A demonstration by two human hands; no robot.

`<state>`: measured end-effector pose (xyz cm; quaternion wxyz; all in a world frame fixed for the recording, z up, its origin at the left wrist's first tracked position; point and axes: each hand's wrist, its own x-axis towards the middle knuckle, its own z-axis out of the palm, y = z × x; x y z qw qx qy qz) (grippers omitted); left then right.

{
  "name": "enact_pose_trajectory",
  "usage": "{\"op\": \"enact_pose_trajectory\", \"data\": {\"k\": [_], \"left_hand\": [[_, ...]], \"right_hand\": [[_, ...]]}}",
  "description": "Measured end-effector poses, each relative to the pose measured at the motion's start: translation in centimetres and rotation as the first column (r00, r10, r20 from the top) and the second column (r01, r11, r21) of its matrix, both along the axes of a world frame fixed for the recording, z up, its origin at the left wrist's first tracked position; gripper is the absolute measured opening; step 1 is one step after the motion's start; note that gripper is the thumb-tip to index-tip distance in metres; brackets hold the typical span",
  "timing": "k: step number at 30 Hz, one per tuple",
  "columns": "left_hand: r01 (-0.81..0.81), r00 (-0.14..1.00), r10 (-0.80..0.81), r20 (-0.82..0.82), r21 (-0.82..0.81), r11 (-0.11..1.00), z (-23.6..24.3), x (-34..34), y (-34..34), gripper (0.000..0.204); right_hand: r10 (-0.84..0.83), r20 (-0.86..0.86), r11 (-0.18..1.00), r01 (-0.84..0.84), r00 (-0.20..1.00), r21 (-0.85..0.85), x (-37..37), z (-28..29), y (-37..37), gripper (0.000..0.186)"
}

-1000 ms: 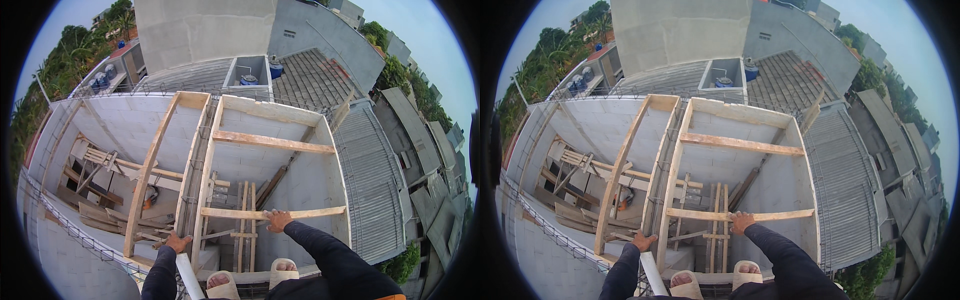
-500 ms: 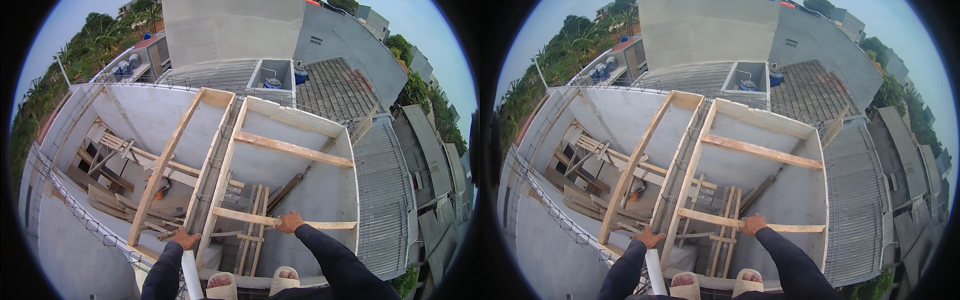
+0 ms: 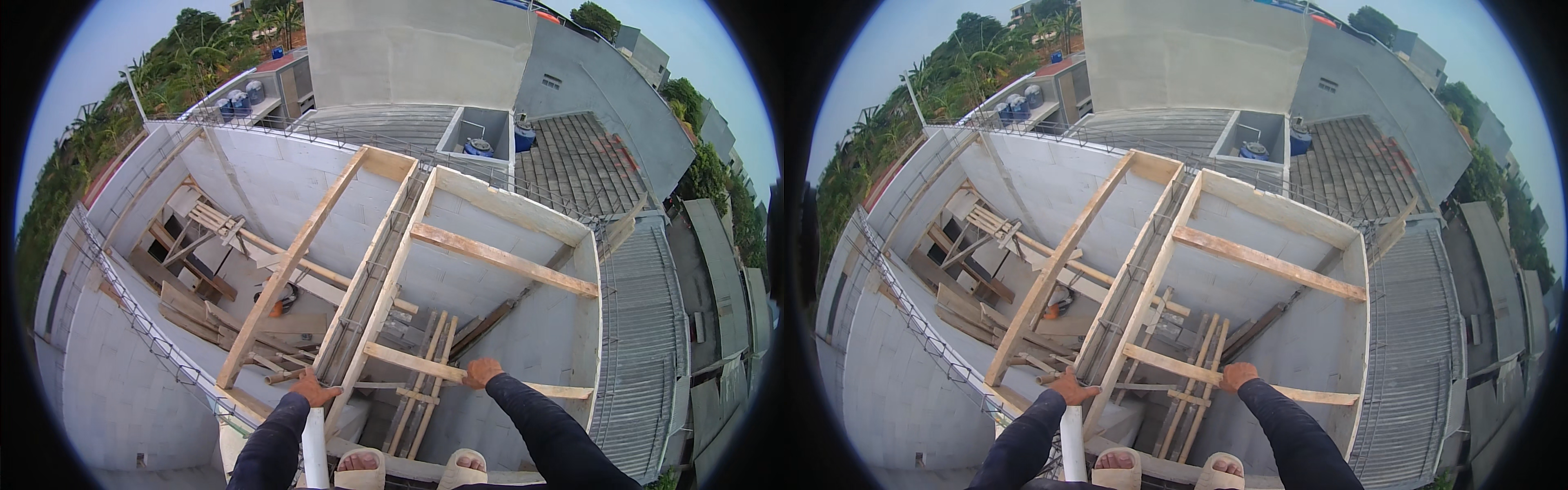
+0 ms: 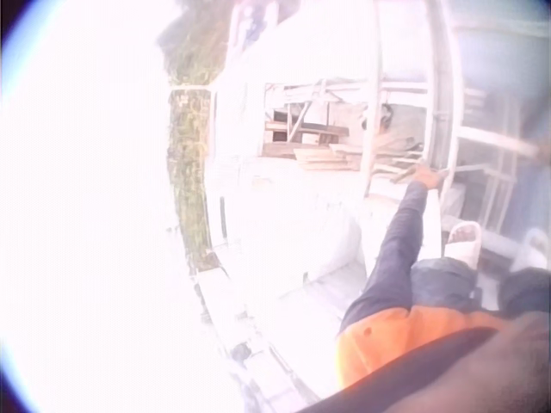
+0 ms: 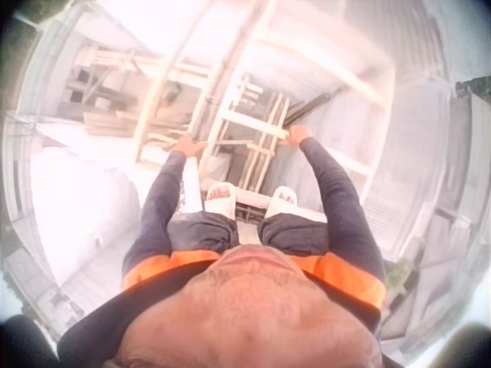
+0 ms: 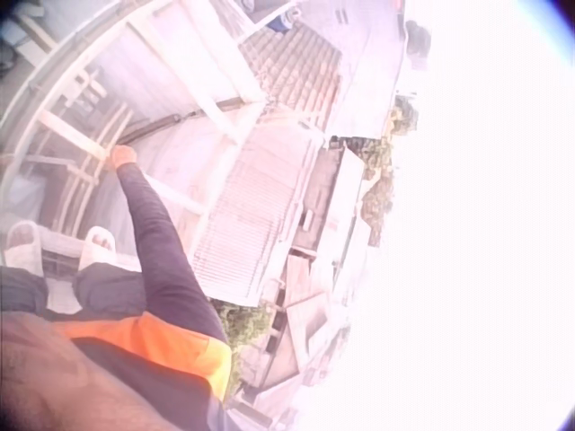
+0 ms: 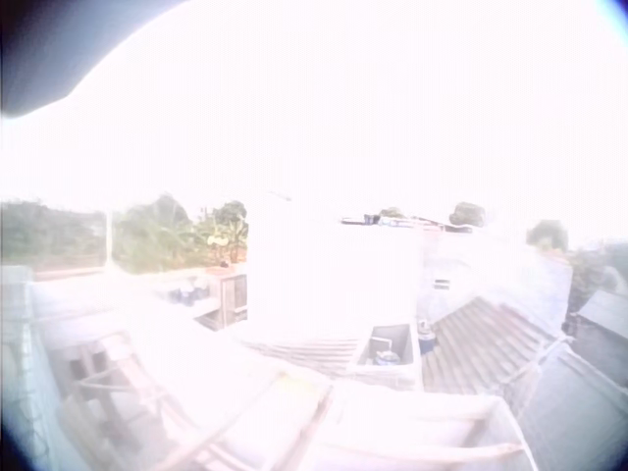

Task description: The person positions a piece of plywood on a wooden support structure and hammers it into place using a hammer.

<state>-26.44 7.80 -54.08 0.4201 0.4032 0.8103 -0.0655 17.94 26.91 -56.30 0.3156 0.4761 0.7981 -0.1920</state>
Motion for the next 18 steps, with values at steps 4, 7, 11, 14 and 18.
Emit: {"op": "enact_pose_trajectory", "data": {"k": [4, 7, 11, 14, 18], "left_hand": [[0.05, 0.999, -0.05, -0.002, 0.007, 0.999, 0.5, 0.1, 0.0, 0.136], [0.077, 0.997, -0.078, -0.009, -0.018, 0.997, -0.2, -0.3, -0.1, 0.135], [0.058, 0.998, -0.058, -0.01, 0.008, 0.998, -1.7, -1.1, -0.6, 0.134], [0.045, 0.999, -0.045, -0.017, 0.013, 0.999, -2.1, -1.1, -0.7, 0.132], [0.045, 0.999, -0.045, -0.004, -0.002, 0.999, -1.9, -0.5, -0.1, 0.132]], "right_hand": [[0.02, -0.025, 1.0, -0.02, 0.999, 0.002, 0.2, -0.3, 0.3, 0.053], [0.051, -0.003, 0.999, -0.051, 0.999, 0.008, -0.4, -0.3, 0.2, 0.053], [0.067, 0.03, 0.997, -0.068, 0.997, 0.023, -1.2, 0.0, -0.8, 0.053], [0.072, 0.015, 0.997, -0.072, 0.997, 0.04, -1.1, 0.0, -1.0, 0.053], [0.062, 0.038, 0.998, -0.063, 0.997, 0.013, -0.7, 0.0, -0.9, 0.052]]}}
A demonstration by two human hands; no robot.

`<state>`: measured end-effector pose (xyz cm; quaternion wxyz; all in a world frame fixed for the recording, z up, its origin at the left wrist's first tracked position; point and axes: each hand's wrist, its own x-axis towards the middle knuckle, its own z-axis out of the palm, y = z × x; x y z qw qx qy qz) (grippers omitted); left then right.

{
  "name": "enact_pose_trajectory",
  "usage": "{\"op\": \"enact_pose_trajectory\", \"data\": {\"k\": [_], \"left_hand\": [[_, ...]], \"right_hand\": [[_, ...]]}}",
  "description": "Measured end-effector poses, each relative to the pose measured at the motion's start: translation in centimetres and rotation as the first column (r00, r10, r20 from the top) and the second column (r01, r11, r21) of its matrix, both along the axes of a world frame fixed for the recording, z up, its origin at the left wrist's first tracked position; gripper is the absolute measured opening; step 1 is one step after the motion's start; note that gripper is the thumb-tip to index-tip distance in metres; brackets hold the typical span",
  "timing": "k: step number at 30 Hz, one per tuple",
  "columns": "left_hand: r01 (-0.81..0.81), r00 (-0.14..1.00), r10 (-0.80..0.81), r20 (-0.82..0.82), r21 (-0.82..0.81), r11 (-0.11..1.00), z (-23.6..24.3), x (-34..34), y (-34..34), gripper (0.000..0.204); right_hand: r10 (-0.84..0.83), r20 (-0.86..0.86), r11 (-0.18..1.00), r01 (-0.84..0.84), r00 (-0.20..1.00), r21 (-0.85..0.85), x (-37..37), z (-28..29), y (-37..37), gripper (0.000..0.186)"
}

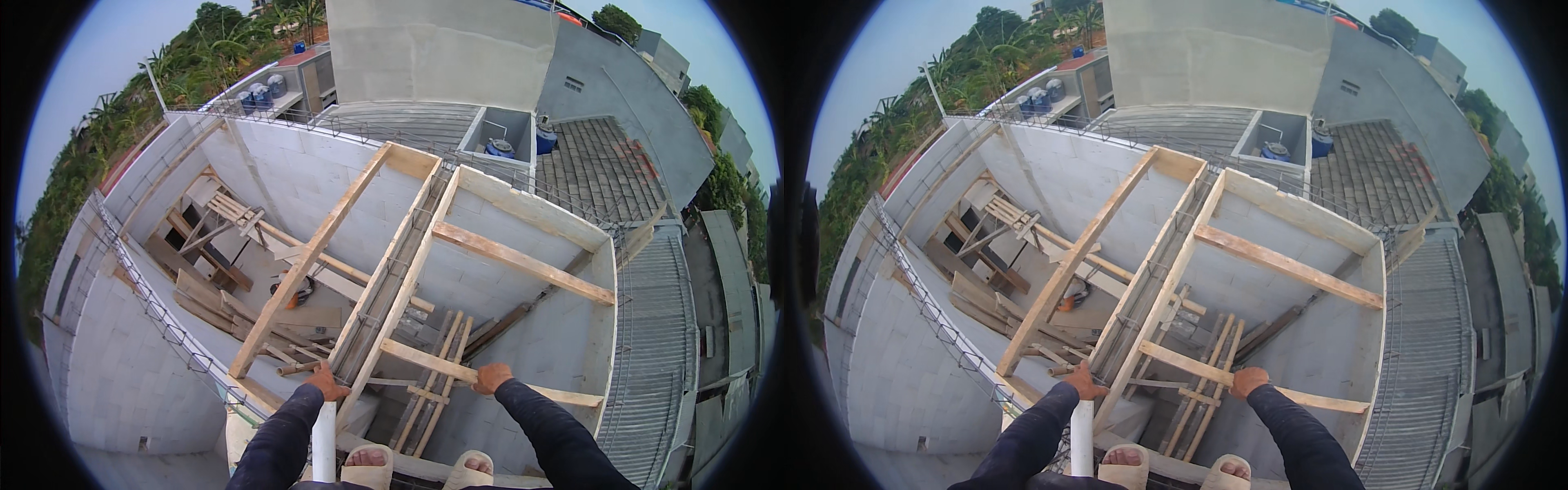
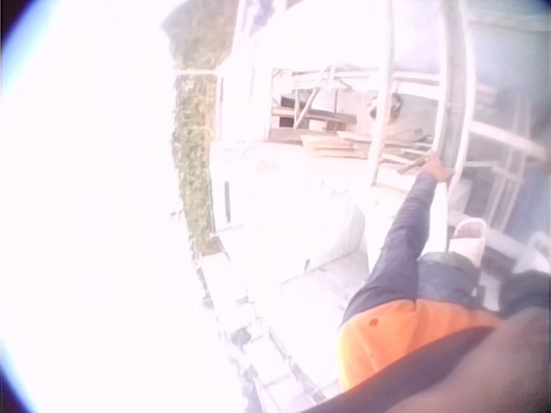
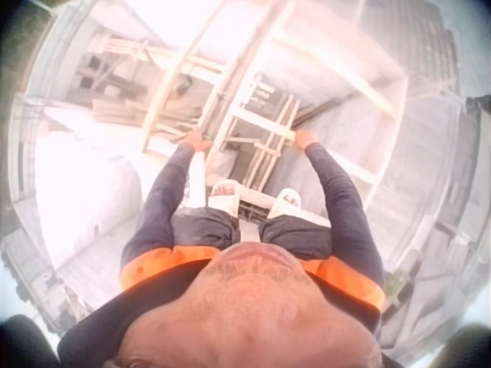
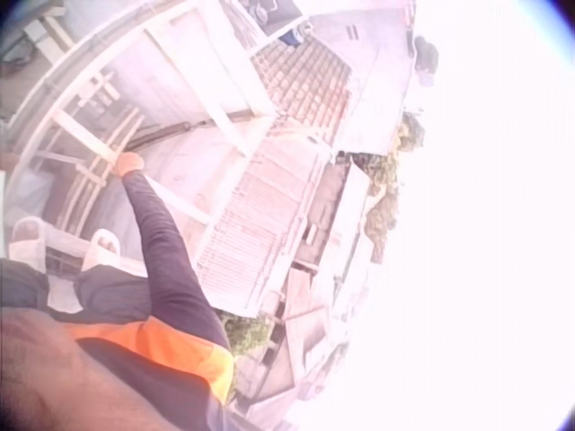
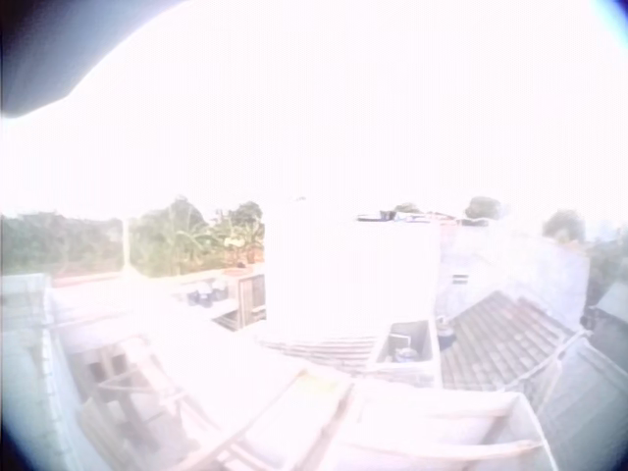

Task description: The person positions a piece of plywood on a wooden support structure and hammers it into place using a hammer.

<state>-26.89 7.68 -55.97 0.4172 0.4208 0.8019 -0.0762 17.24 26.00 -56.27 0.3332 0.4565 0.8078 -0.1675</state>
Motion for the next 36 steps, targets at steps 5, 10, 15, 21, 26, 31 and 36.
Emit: {"op": "enact_pose_trajectory", "data": {"k": [5, 10, 15, 21, 26, 31, 36], "left_hand": [[-0.01, 0.999, 0.01, 0.032, -0.007, 1.0, -0.4, -0.6, -0.3, 0.133], [0.002, 1.0, -0.002, 0.024, -0.002, 1.0, -0.8, -0.6, -0.3, 0.133], [0.001, 0.998, -0.001, 0.056, -0.002, 1.0, -0.6, -0.4, 0.2, 0.135], [-0.047, 0.997, 0.049, 0.056, -0.036, 0.998, -1.0, -1.0, -0.5, 0.137], [-0.055, 0.996, 0.058, 0.062, -0.046, 0.997, -0.3, -0.1, 0.2, 0.137], [-0.046, 0.998, 0.049, 0.045, -0.059, 0.997, 0.0, 0.0, 0.4, 0.136], [-0.046, 0.997, 0.05, 0.059, -0.064, 0.997, -0.6, -0.5, 0.2, 0.135]], "right_hand": [[-0.004, -0.037, 0.999, 0.005, 0.999, 0.035, -0.3, 0.2, -0.7, 0.048], [-0.008, -0.042, 0.998, 0.01, 0.999, 0.056, 0.0, -0.2, -0.5, 0.05], [-0.035, -0.107, 0.998, 0.041, 0.994, 0.052, 0.7, -0.3, -0.3, 0.05], [-0.037, -0.08, 0.998, 0.041, 0.996, 0.05, -0.9, 0.6, -0.2, 0.04], [-0.07, -0.089, 0.995, 0.075, 0.994, 0.059, 0.0, 0.0, 0.3, 0.037], [-0.079, -0.118, 0.993, 0.089, 0.99, 0.078, 0.3, -0.2, 0.2, 0.036], [-0.078, -0.157, 0.99, 0.095, 0.985, 0.104, 0.5, -0.7, 0.2, 0.035]]}}
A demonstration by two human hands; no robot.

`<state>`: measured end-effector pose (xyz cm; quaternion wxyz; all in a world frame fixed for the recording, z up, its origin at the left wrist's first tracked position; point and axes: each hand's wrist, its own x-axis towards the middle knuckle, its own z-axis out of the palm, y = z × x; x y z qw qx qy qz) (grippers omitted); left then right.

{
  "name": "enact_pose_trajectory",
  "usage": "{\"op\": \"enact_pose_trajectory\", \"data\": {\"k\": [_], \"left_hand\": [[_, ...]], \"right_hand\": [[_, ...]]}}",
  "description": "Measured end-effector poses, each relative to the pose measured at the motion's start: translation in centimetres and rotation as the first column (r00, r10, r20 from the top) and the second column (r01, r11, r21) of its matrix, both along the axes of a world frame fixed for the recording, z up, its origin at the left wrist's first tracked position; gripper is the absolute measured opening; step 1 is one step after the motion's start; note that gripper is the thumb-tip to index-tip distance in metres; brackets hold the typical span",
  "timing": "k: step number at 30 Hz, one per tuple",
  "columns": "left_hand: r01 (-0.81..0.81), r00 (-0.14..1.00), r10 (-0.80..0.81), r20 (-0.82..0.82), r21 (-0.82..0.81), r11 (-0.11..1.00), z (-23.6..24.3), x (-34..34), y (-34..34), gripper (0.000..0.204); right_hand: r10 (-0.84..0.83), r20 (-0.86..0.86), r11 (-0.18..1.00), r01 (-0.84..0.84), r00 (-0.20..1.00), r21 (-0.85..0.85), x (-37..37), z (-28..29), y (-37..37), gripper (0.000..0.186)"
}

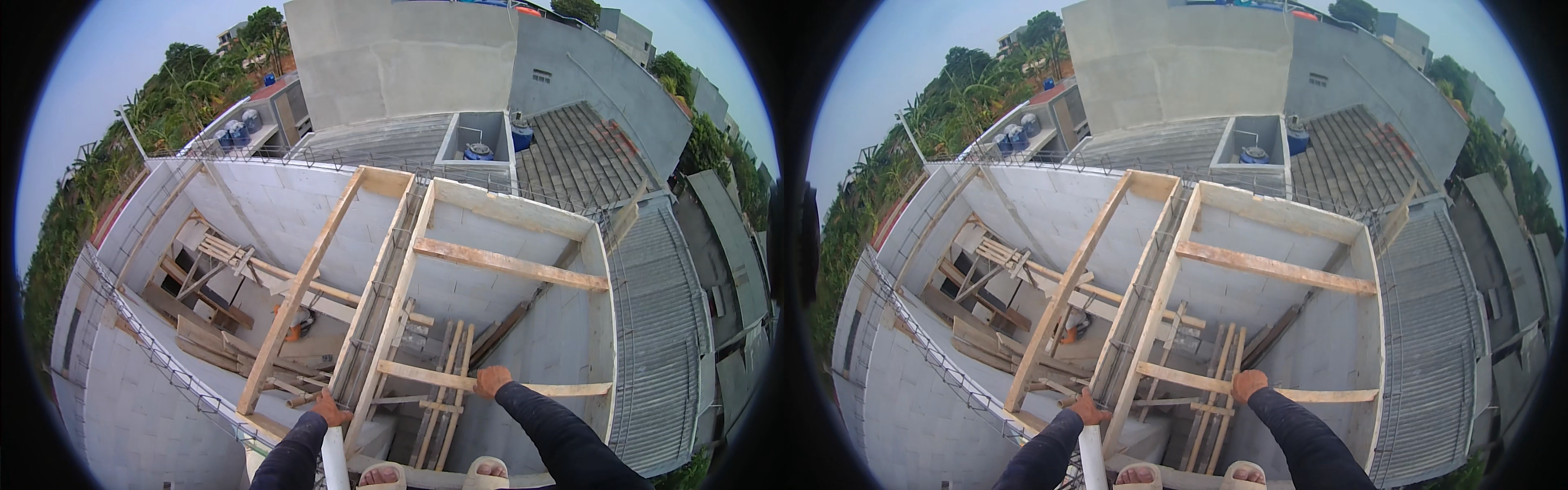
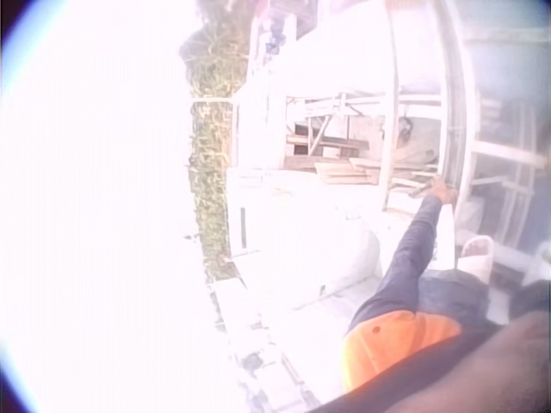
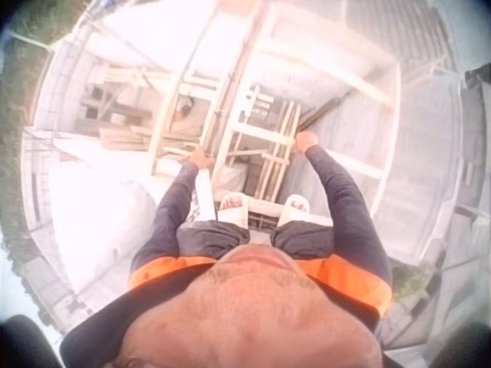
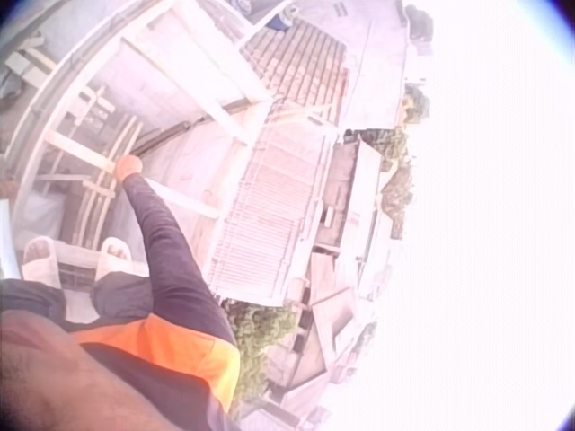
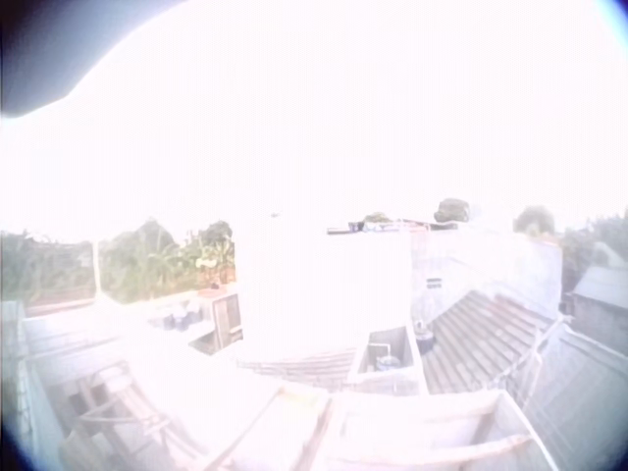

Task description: The person positions a piece of plywood on a wooden support structure and hammers it into place using a hammer.

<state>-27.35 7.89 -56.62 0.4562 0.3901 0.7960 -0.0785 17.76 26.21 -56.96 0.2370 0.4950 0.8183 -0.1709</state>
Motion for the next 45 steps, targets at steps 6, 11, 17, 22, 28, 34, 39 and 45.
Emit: {"op": "enact_pose_trajectory", "data": {"k": [6, 11, 17, 22, 28, 34, 39, 45], "left_hand": [[-0.017, 1.0, 0.016, 0.022, 0.039, 0.999, -0.9, -0.3, -0.5, 0.134], [0.0, 1.0, 0.0, 0.01, 0.058, 0.998, -0.8, -0.1, -0.4, 0.13], [0.007, 1.0, -0.006, -0.01, 0.095, 0.995, -0.5, 0.2, -0.2, 0.126], [0.021, 0.999, -0.018, -0.042, 0.085, 0.996, -1.9, -0.4, -0.8, 0.131], [0.041, 0.998, -0.037, -0.048, 0.08, 0.996, -2.5, -0.5, -0.6, 0.133], [0.025, 0.999, -0.022, -0.037, 0.084, 0.996, -1.9, 0.2, -0.1, 0.132], [-0.002, 1.0, 0.004, -0.026, 0.079, 0.997, -1.9, -0.3, -0.5, 0.13], [-0.007, 1.0, 0.008, -0.023, 0.076, 0.997, -1.6, -0.1, -0.3, 0.131]], "right_hand": [[0.008, 0.008, 1.0, -0.008, 1.0, -0.018, 0.1, 0.0, 0.2, 0.035], [0.022, 0.005, 1.0, -0.022, 1.0, 0.022, 0.7, -1.2, 0.8, 0.036], [-0.009, -0.012, 1.0, 0.01, 1.0, 0.024, 1.6, -1.6, 1.2, 0.035], [-0.049, -0.035, 0.999, 0.049, 0.998, -0.005, 2.2, -2.1, 1.4, 0.034], [-0.098, -0.043, 0.995, 0.097, 0.994, -0.011, 3.0, -2.9, 1.6, 0.035], [-0.149, -0.054, 0.989, 0.148, 0.987, -0.026, 3.5, -2.7, 1.7, 0.036], [-0.143, -0.046, 0.988, 0.14, 0.989, -0.067, 2.2, -1.2, 1.6, 0.035], [-0.139, -0.056, 0.99, 0.139, 0.989, -0.005, 2.7, -2.1, 1.5, 0.039]]}}
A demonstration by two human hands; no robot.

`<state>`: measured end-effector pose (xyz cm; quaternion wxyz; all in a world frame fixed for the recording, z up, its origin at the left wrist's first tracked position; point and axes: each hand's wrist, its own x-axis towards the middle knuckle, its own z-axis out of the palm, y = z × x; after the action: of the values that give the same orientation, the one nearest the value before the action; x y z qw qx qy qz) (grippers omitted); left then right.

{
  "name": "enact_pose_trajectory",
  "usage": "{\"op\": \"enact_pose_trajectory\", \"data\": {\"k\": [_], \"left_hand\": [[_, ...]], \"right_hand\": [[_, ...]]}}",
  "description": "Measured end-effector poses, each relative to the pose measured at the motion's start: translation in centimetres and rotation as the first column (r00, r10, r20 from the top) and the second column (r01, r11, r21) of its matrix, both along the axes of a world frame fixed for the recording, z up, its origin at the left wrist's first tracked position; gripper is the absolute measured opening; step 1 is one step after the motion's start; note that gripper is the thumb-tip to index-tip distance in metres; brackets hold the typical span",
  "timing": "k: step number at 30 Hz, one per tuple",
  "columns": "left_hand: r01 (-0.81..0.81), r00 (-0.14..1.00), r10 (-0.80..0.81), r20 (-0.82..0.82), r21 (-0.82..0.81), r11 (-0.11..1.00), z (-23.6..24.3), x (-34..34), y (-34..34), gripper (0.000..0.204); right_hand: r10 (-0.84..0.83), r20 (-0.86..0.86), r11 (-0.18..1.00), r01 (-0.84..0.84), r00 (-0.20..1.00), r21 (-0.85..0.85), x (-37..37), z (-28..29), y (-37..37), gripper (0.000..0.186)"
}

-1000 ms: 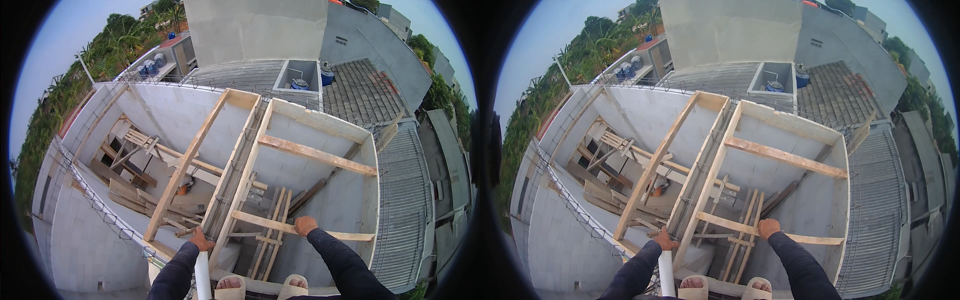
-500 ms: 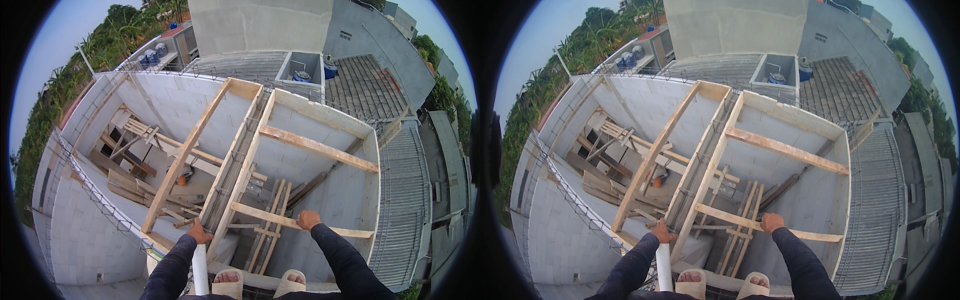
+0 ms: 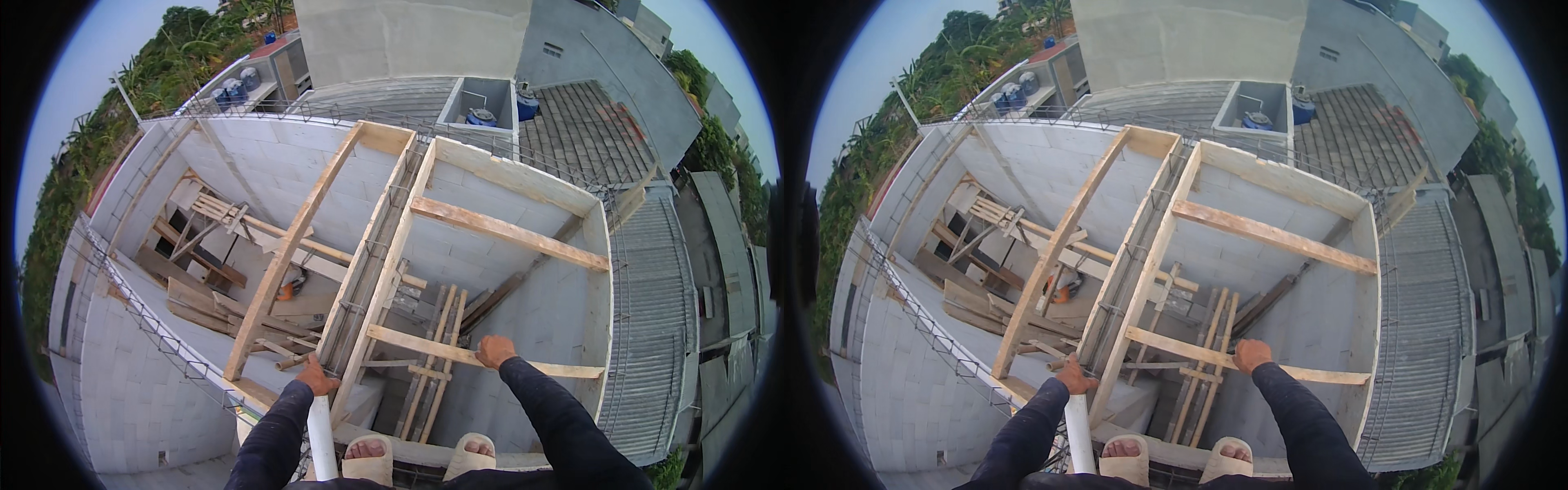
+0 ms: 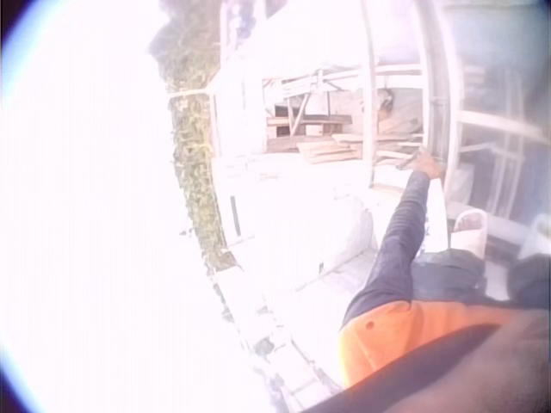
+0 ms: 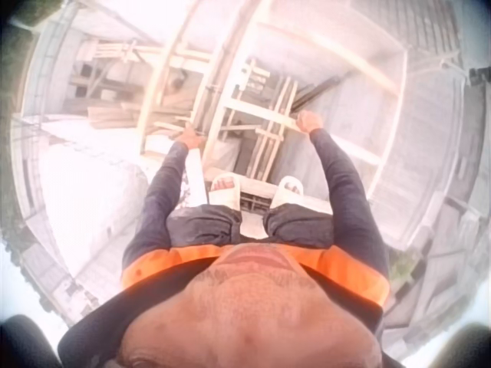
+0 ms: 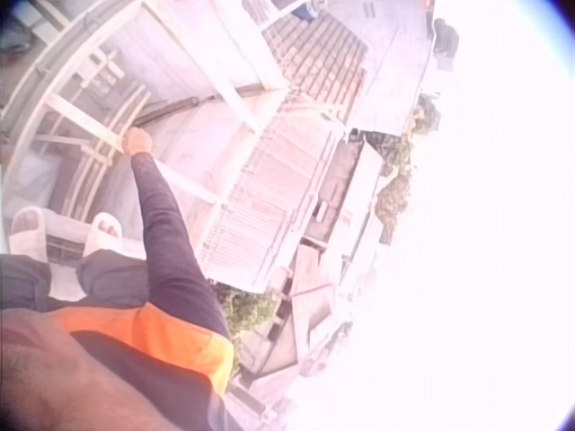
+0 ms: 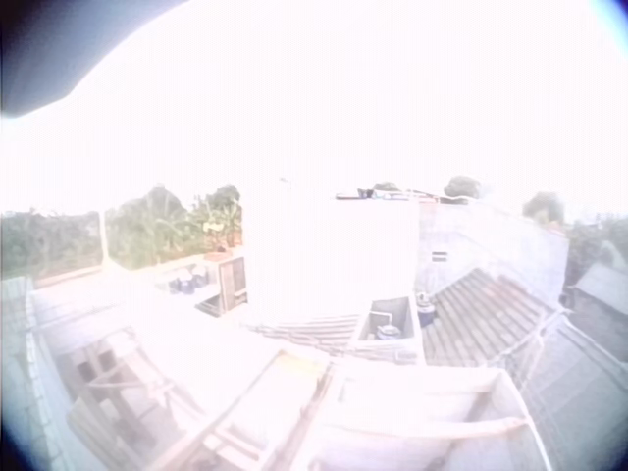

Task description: The person positions a piece of plywood on a wooden support structure and hammers it into place using a hammer.

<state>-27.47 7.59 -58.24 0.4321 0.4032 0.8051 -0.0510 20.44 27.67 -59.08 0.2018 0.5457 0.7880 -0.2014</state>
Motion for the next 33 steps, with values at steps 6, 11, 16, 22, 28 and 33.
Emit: {"op": "enact_pose_trajectory", "data": {"k": [6, 11, 16, 22, 28, 33], "left_hand": [[0.041, 0.998, -0.04, -0.045, 0.013, 0.999, -0.2, 0.1, 0.2, 0.131], [0.001, 1.0, -0.001, 0.012, 0.01, 1.0, 2.0, 0.9, 0.1, 0.13], [0.022, 0.999, -0.021, -0.034, 0.029, 0.999, 1.4, 0.6, 0.1, 0.131], [0.022, 1.0, -0.022, -0.014, 0.046, 0.999, 0.1, 0.2, -0.1, 0.132], [0.044, 0.999, -0.043, -0.011, 0.104, 0.994, -2.1, -0.5, -0.5, 0.133], [0.032, 0.999, -0.031, -0.004, 0.087, 0.996, -2.1, -0.6, -0.5, 0.131]], "right_hand": [[0.007, -0.007, 1.0, -0.007, 1.0, -0.002, 0.3, -0.4, 0.1, 0.038], [-0.008, -0.003, 0.999, 0.008, 1.0, -0.034, -0.3, 1.0, 0.1, 0.034], [-0.007, -0.012, 1.0, 0.007, 1.0, -0.023, -0.3, 1.1, 0.1, 0.033], [-0.012, -0.035, 0.999, 0.011, 0.999, -0.031, 0.0, 1.2, -0.2, 0.034], [0.014, -0.081, 1.0, -0.014, 0.997, 0.009, 0.8, 0.3, -0.2, 0.038], [-0.037, -0.083, 0.999, 0.037, 0.996, -0.007, 0.5, 0.2, -0.3, 0.037]]}}
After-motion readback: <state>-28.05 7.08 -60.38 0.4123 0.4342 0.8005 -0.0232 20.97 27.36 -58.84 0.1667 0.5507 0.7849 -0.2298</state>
